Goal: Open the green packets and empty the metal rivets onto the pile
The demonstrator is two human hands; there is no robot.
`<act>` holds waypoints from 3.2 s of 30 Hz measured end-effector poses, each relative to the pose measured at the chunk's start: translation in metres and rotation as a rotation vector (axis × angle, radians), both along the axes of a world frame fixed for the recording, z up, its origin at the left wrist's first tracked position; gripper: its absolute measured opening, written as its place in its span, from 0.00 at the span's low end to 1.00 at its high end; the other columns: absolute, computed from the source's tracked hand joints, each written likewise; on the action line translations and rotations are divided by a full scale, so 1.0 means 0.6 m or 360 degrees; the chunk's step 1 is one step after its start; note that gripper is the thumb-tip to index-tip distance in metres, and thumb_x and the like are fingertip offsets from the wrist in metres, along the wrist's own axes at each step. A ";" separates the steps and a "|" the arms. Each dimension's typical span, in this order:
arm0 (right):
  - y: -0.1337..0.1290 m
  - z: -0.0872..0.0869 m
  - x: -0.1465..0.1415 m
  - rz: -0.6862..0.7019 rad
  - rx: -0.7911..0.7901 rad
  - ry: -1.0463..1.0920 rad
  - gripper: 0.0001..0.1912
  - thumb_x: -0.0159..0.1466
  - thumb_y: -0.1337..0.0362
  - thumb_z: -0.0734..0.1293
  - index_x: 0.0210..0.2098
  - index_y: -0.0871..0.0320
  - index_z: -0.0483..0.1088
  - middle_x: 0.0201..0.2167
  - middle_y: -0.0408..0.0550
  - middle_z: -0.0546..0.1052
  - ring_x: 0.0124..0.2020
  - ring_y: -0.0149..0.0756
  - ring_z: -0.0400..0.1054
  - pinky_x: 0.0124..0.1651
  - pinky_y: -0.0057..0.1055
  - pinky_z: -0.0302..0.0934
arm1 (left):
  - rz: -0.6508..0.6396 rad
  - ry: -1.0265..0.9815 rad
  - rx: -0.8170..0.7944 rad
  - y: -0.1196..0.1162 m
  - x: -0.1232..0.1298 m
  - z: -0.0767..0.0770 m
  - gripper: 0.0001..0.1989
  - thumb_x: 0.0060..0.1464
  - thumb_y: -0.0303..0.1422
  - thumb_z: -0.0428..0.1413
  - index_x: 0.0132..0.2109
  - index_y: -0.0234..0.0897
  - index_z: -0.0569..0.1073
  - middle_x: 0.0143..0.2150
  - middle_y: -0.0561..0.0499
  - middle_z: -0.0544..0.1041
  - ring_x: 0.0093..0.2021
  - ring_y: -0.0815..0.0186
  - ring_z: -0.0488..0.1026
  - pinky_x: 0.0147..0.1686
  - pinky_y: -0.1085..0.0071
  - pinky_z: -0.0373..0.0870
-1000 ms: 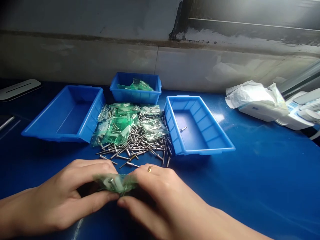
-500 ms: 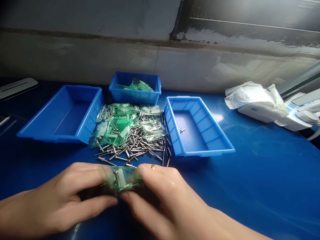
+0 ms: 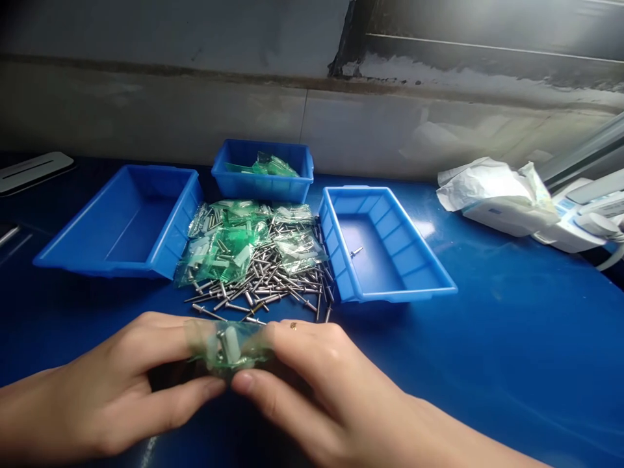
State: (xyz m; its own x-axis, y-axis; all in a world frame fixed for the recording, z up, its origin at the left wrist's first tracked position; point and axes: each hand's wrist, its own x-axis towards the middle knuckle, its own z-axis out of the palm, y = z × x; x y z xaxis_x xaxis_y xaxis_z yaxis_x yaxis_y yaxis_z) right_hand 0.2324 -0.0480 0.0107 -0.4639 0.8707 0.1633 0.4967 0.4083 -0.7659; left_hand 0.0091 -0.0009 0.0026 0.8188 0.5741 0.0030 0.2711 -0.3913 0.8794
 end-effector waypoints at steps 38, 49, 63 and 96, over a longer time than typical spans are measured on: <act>0.005 -0.011 -0.001 -0.0168 0.0109 0.0050 0.12 0.72 0.57 0.62 0.36 0.50 0.75 0.26 0.44 0.79 0.23 0.37 0.73 0.29 0.29 0.72 | 0.0195 -0.0392 0.0519 -0.010 -0.006 -0.004 0.08 0.65 0.25 0.57 0.49 0.36 0.76 0.45 0.52 0.74 0.45 0.73 0.75 0.50 0.87 0.70; 0.015 -0.002 0.000 -0.0168 -0.0071 0.0081 0.10 0.67 0.71 0.63 0.41 0.49 0.72 0.29 0.40 0.79 0.27 0.34 0.74 0.29 0.25 0.69 | 0.0532 -0.0287 -0.0080 -0.004 -0.001 -0.002 0.05 0.61 0.27 0.58 0.36 0.39 0.78 0.24 0.58 0.76 0.23 0.73 0.73 0.24 0.84 0.69; 0.012 0.009 0.002 -0.0105 -0.0114 0.0230 0.12 0.64 0.73 0.65 0.43 0.53 0.73 0.41 0.44 0.81 0.43 0.34 0.77 0.46 0.23 0.72 | 0.0639 -0.0471 0.0442 -0.016 -0.011 -0.016 0.21 0.59 0.22 0.61 0.54 0.50 0.72 0.46 0.62 0.82 0.43 0.72 0.80 0.49 0.82 0.75; 0.012 0.015 -0.002 -0.0144 -0.0142 0.0248 0.10 0.62 0.72 0.66 0.39 0.53 0.74 0.35 0.40 0.82 0.38 0.32 0.78 0.42 0.21 0.71 | 0.0504 -0.0524 0.0504 -0.007 -0.013 -0.006 0.19 0.61 0.19 0.54 0.52 0.46 0.76 0.47 0.57 0.78 0.45 0.71 0.76 0.46 0.84 0.73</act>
State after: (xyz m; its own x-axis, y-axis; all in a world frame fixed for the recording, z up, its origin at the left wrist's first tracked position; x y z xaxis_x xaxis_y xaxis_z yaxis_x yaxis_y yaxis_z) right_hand 0.2309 -0.0407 0.0197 -0.3585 0.9219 0.1473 0.4006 0.2944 -0.8676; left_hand 0.0015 -0.0049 -0.0012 0.5333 0.7212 0.4421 0.1493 -0.5946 0.7900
